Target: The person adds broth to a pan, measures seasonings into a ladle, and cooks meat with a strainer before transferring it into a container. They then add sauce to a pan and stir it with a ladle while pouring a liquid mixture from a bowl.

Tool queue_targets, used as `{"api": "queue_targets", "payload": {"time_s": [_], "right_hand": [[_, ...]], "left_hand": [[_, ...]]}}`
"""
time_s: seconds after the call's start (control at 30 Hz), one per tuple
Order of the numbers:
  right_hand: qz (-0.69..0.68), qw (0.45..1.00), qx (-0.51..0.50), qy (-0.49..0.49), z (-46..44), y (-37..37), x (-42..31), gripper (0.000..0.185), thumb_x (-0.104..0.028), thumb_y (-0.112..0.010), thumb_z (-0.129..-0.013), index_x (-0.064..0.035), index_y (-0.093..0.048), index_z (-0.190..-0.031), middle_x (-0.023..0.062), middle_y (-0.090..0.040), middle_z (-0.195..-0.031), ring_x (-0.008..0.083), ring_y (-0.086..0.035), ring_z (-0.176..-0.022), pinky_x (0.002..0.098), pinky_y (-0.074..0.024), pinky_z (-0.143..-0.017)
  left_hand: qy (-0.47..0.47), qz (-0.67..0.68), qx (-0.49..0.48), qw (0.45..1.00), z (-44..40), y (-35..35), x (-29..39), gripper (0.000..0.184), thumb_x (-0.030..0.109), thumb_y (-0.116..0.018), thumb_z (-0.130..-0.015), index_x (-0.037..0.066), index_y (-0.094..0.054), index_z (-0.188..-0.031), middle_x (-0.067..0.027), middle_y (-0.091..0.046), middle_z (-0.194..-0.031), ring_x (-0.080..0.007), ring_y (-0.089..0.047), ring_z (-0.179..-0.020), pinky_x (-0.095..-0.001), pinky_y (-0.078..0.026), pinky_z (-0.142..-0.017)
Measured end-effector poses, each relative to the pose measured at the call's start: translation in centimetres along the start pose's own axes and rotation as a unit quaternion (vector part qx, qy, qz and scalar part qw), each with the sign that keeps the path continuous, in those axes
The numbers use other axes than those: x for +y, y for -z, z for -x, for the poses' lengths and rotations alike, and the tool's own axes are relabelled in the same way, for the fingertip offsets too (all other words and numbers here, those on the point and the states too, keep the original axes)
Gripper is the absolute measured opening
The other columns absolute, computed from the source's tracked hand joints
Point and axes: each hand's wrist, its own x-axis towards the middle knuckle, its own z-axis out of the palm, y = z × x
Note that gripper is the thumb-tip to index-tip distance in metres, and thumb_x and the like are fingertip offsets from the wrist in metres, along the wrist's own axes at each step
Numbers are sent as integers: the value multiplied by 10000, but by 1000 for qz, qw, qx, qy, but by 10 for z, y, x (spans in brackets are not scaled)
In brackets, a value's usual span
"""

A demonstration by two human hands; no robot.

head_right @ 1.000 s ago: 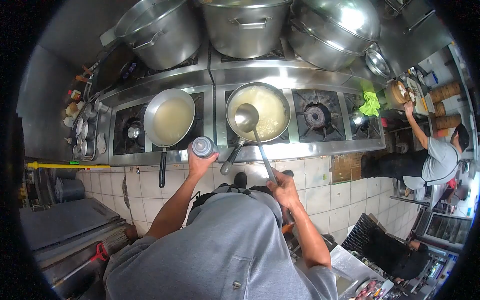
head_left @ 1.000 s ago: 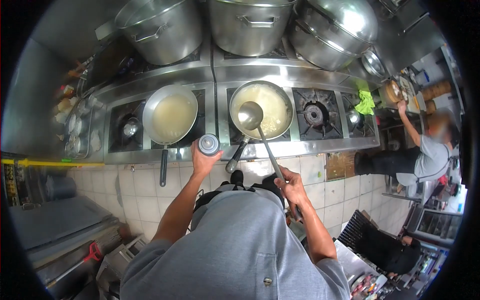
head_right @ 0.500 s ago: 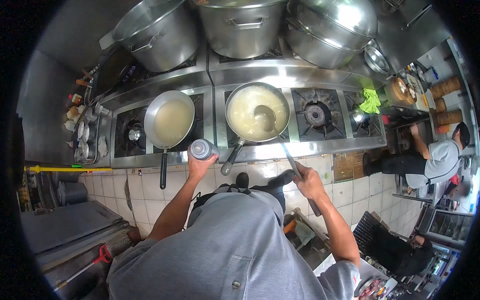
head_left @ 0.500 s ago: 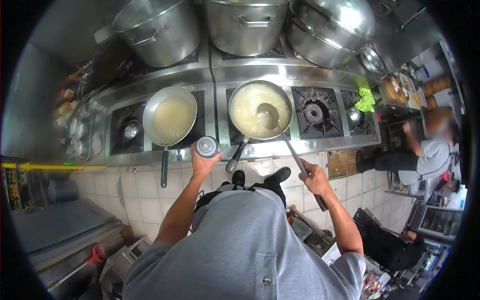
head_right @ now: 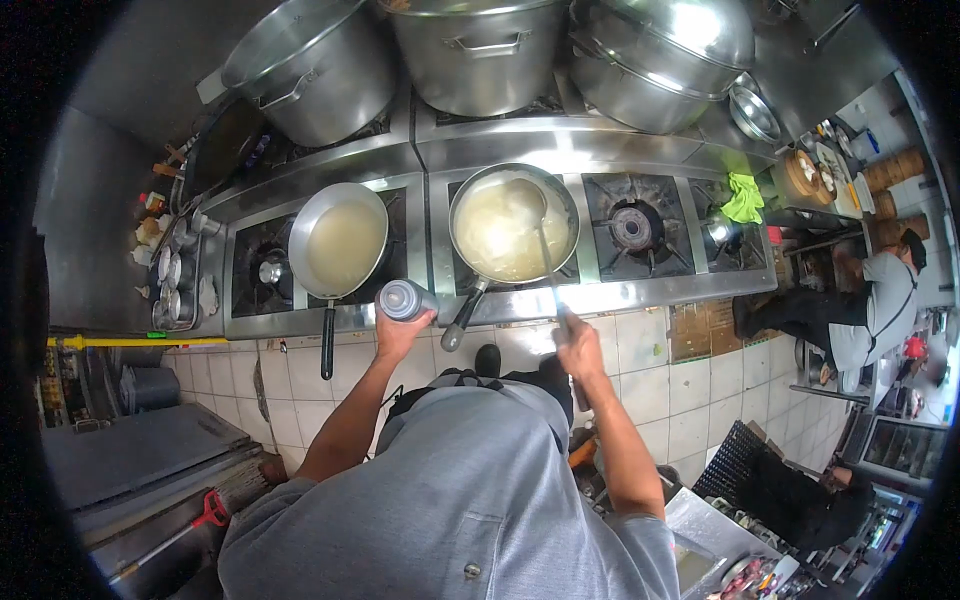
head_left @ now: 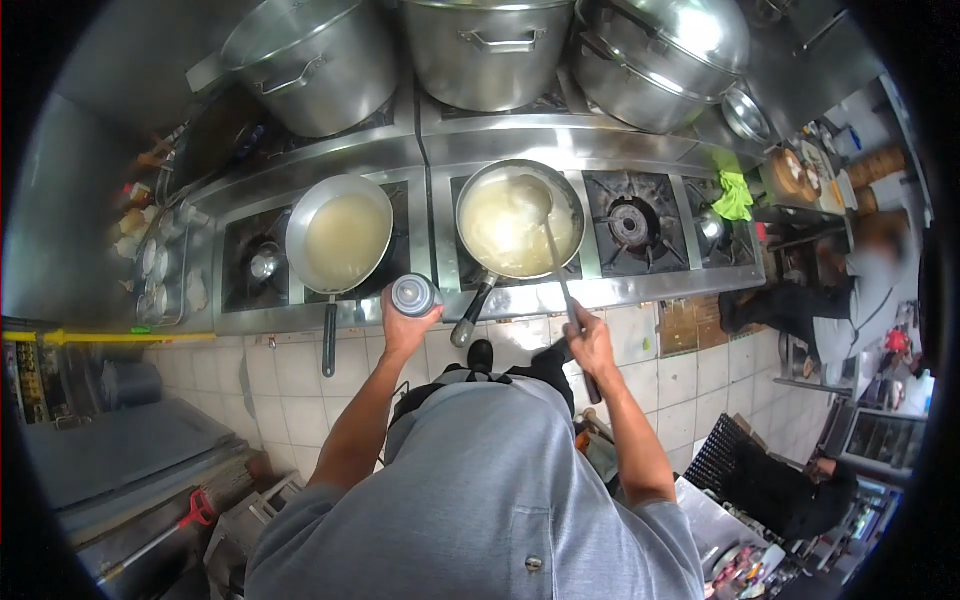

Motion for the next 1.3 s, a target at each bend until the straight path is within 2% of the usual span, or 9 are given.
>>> {"api": "queue_targets", "payload": {"time_s": [0.07, 0.17, 0.33, 0.73, 0.9, 1.03, 1.13, 1.2, 1.3], "right_hand": [[-193, 970, -69, -134, 3, -17, -21, 404, -72, -585, -951, -10, -609, -1349, 64, -647, -814, 143, -577, -553, 312, -460, -498], [-464, 857, -109, -197, 11, -29, -49, 236, -55, -597, -958, 6, -643, -1182, 8, -538, -687, 83, -456, -438, 289, -395, -414], [-568, 770, -133, -258, 22, -26, -65, 243, -33, -606, -941, 10, -625, -1179, 31, -562, -719, 90, -438, -425, 283, -367, -407], [-324, 929, -46, -172, 49, 50, -103, 482, 46, -577, -895, -16, -611, -1372, 15, -565, -727, 71, -443, -449, 240, -362, -397], [-157, 976, -2, -148, 47, 72, -108, 546, -71, -615, -891, -34, -563, -1433, 71, -700, -908, 132, -583, -724, 292, -499, -704], [-72, 989, 46, -122, 44, 70, -105, 564, -71, -622, -883, -36, -552, -1441, 140, -716, -928, 110, -567, -719, 292, -504, -701], [12, 991, 39, -128, 39, 67, -106, 568, -69, -625, -874, 0, -542, -1431, 254, -719, -1011, 185, -659, -756, 336, -528, -746], [71, 993, 93, -33, 32, 50, -77, 623, -77, -667, -858, -11, -515, -1458, 216, -702, -887, 198, -491, -576, 361, -475, -633], [95, 990, 100, 13, 14, 28, -34, 602, -67, -656, -857, -13, -530, -1443, 294, -703, -999, 328, -674, -775, 396, -531, -777]], "left_hand": [[7, 24, 6, 1000, 1, -1, -1, 786, 208, -954, -628, 8, -502, -1240, -138, -598, -1163, -285, -597, -1090, -414, -476, -968], [20, 57, 8, 998, 0, -4, -5, 743, 208, -952, -609, 19, -543, -1200, -155, -564, -1181, -326, -569, -1110, -441, -459, -967], [26, 67, 4, 997, 1, -3, -5, 747, 209, -953, -603, 15, -543, -1197, -162, -567, -1177, -333, -569, -1108, -446, -459, -967], [15, 71, 17, 997, 0, -5, -8, 762, 206, -957, -588, 20, -551, -1206, -162, -564, -1168, -347, -553, -1108, -459, -453, -974], [14, 76, 15, 997, -1, -5, -8, 755, 203, -958, -591, 23, -552, -1202, -161, -561, -1175, -348, -550, -1112, -462, -450, -970], [20, 73, 16, 997, 1, -4, -6, 763, 211, -960, -589, 24, -549, -1205, -161, -561, -1174, -350, -548, -1113, -464, -450, -969], [3, 34, 21, 999, 0, -4, -8, 769, 215, -960, -594, 24, -543, -1212, -162, -559, -1174, -351, -548, -1113, -465, -449, -969], [3, 55, 15, 998, -1, -5, -13, 767, 214, -958, -595, 23, -543, -1211, -167, -557, -1175, -356, -547, -1110, -467, -449, -969], [-3, 52, 14, 999, 0, -3, -5, 766, 215, -957, -595, 23, -543, -1210, -171, -553, -1173, -361, -548, -1106, -469, -449, -967]]}}
